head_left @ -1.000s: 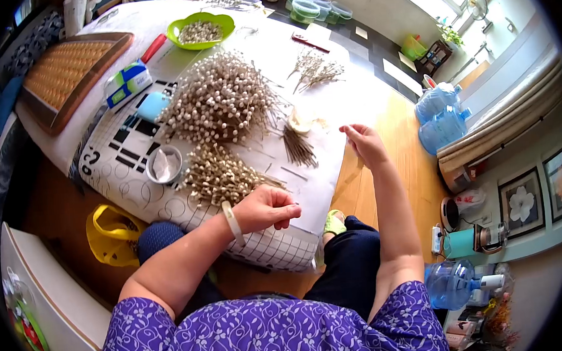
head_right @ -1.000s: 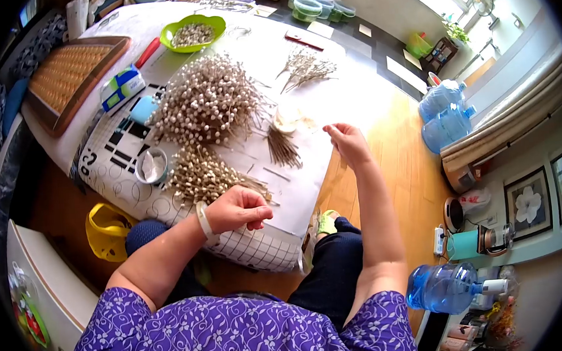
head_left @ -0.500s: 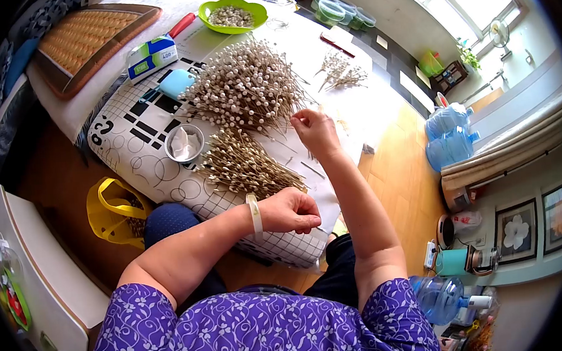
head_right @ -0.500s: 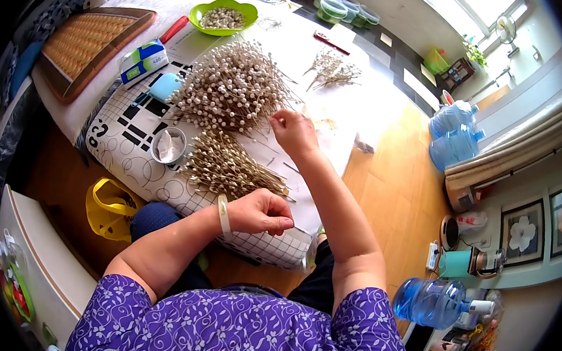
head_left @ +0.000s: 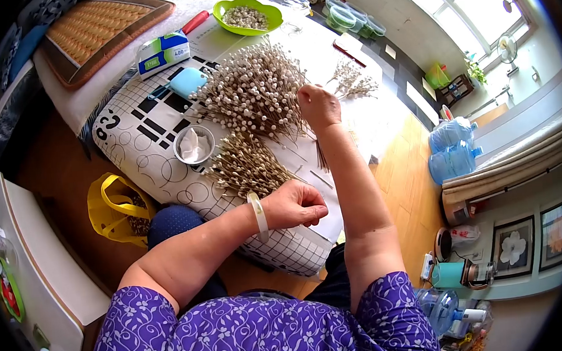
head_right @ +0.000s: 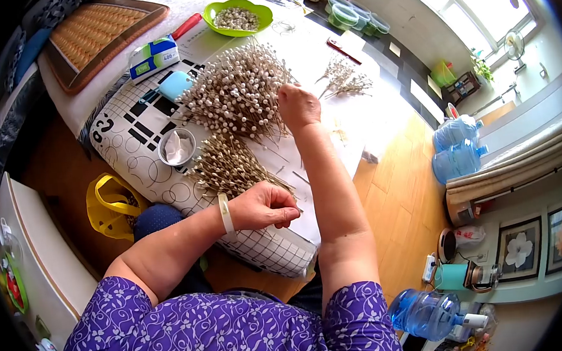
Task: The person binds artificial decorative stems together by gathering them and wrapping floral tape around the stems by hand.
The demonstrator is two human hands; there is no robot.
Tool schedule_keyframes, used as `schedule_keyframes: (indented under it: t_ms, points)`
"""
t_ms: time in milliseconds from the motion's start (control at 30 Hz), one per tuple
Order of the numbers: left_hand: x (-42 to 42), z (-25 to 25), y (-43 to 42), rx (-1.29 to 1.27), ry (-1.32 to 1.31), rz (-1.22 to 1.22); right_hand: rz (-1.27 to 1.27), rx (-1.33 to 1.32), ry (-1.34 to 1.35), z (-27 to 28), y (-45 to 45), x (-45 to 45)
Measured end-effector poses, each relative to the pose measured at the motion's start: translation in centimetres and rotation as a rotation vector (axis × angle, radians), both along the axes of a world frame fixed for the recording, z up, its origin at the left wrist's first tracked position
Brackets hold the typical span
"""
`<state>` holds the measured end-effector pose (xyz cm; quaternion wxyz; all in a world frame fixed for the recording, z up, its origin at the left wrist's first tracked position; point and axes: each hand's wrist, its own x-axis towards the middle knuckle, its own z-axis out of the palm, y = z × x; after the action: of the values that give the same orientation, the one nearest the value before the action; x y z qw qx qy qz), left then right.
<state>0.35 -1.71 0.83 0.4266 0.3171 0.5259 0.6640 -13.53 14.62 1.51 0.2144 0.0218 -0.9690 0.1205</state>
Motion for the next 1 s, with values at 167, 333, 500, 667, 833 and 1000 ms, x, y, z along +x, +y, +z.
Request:
schedule_keyframes:
  t_ms: [167,333,500,667,833,1000]
  points:
    - [-0.5,-0.5,0.3,-0.021,-0.019,0.081,0.010,-0.387,0.210,2.3,1.2,0.9]
    - [-1.4,-1.1,0.4,0.071,-0.042,0.225,0.006,-0.406,0.200,3.3,2.1,0.9]
    - [-1.9,-0.6,0.4,0.074,-0.085,0.289,0.088,-0.195,0.141,3.9,3.1,0.7]
    - [-1.4,-1.2,0.8,0.103,-0.104,0.281,0.065,-0.021,-0.220,1.7,1.9,1.4]
    - [-1.5,-0.9,0.7,0.078,-0.097,0.269,0.120,0.147,-0.144,-0.1,0.2,0.6]
    - [-1.5,-0.6,0.4,0.075,-0.085,0.267,0.074,0.104,-0.047,0.7,0.0,0.6]
